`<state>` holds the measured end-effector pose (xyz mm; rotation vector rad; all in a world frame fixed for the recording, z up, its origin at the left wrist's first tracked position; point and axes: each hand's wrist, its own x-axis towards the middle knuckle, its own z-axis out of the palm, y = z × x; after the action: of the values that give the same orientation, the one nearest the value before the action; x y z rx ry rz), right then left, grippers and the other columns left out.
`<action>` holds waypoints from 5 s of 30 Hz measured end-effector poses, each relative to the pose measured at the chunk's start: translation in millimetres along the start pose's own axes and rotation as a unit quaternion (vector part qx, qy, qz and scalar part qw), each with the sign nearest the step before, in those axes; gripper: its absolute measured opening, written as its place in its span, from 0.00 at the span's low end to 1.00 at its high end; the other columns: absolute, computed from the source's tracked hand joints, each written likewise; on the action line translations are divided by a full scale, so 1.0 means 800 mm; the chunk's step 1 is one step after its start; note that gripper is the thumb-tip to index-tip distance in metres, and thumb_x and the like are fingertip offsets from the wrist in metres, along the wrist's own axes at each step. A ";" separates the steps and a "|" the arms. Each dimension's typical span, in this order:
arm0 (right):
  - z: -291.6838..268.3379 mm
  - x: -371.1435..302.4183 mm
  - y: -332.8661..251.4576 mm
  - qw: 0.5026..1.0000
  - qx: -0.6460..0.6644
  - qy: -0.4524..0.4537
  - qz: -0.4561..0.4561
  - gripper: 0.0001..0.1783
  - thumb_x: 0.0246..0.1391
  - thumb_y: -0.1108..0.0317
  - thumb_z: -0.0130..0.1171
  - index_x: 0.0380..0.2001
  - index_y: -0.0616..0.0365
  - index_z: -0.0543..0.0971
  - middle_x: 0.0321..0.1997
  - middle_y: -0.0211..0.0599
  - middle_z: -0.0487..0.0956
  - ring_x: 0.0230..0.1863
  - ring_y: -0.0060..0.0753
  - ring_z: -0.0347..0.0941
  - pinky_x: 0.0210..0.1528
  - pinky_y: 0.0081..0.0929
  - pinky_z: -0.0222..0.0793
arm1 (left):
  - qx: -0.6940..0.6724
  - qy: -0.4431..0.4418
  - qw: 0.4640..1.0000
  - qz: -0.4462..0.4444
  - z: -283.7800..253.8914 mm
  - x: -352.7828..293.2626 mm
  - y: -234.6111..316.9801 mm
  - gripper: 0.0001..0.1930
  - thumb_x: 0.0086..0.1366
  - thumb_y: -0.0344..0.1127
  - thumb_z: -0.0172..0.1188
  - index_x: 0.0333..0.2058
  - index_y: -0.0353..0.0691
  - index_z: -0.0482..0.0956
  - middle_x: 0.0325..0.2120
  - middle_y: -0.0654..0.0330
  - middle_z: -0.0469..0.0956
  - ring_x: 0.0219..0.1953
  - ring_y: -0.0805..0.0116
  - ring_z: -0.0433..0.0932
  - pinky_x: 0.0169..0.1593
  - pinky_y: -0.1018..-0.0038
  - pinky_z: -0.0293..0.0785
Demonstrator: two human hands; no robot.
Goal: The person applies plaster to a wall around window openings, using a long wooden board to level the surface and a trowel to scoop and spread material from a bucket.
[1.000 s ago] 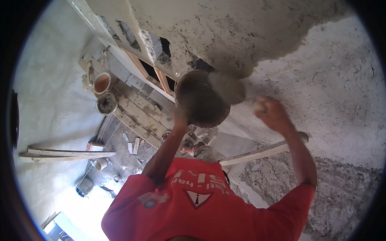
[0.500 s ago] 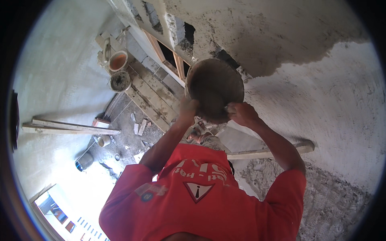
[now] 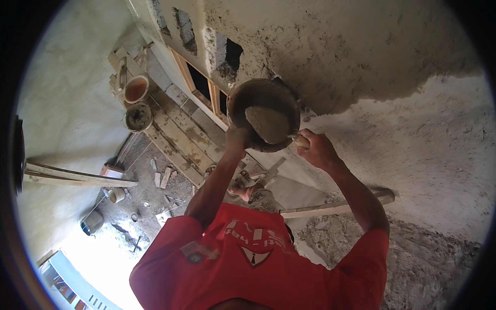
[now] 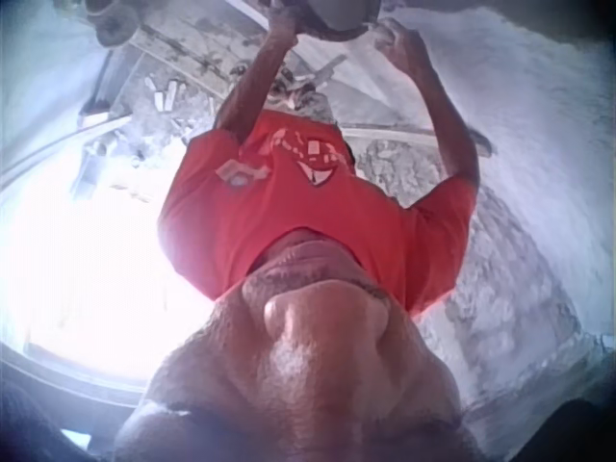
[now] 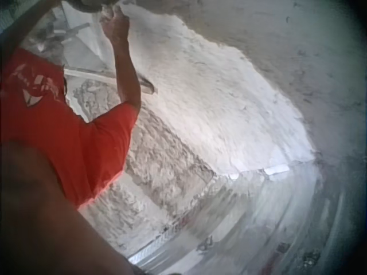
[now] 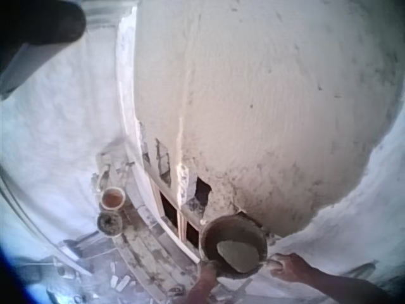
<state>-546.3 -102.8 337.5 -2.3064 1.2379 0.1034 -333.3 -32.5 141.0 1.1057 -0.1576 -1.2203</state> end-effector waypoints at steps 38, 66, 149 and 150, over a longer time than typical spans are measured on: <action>0.086 0.117 -0.005 0.958 -0.245 -0.142 -0.037 0.22 0.47 0.69 0.58 0.49 0.52 0.77 0.33 0.50 0.80 0.38 0.54 0.78 0.41 0.48 0.74 | -0.063 0.070 0.995 0.018 -0.005 -0.012 0.053 0.03 0.53 0.26 0.54 0.22 0.35 0.75 0.17 0.67 0.70 0.17 0.76 0.68 0.19 0.74 0.62; -0.088 0.081 -0.128 0.990 0.087 -0.094 -0.055 0.28 0.42 0.70 0.69 0.49 0.62 0.75 0.37 0.42 0.79 0.37 0.32 0.76 0.44 0.30 0.72 | 0.110 -0.022 0.972 0.206 -0.086 0.095 -0.035 0.20 0.26 0.26 0.69 0.26 0.47 0.80 0.28 0.59 0.81 0.37 0.57 0.80 0.38 0.68 0.74; 0.086 0.154 -0.122 0.961 -0.230 -0.095 -0.118 0.22 0.47 0.70 0.60 0.49 0.54 0.76 0.35 0.51 0.79 0.40 0.52 0.78 0.41 0.44 0.75 | 0.074 0.037 0.982 0.168 -0.093 -0.023 0.153 0.06 0.54 0.26 0.51 0.20 0.37 0.73 0.15 0.72 0.67 0.18 0.82 0.65 0.19 0.78 0.58; 0.084 0.153 -0.124 0.969 -0.190 -0.126 -0.097 0.22 0.47 0.70 0.60 0.48 0.54 0.76 0.36 0.52 0.80 0.41 0.52 0.79 0.42 0.44 0.75 | 0.087 0.045 0.984 0.147 -0.092 -0.020 0.150 0.04 0.53 0.26 0.51 0.23 0.35 0.74 0.18 0.69 0.69 0.20 0.80 0.67 0.22 0.77 0.60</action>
<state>-384.5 -118.9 282.6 -2.6226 0.9195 0.5912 -213.4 15.2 199.8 1.2391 -0.3516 -0.9025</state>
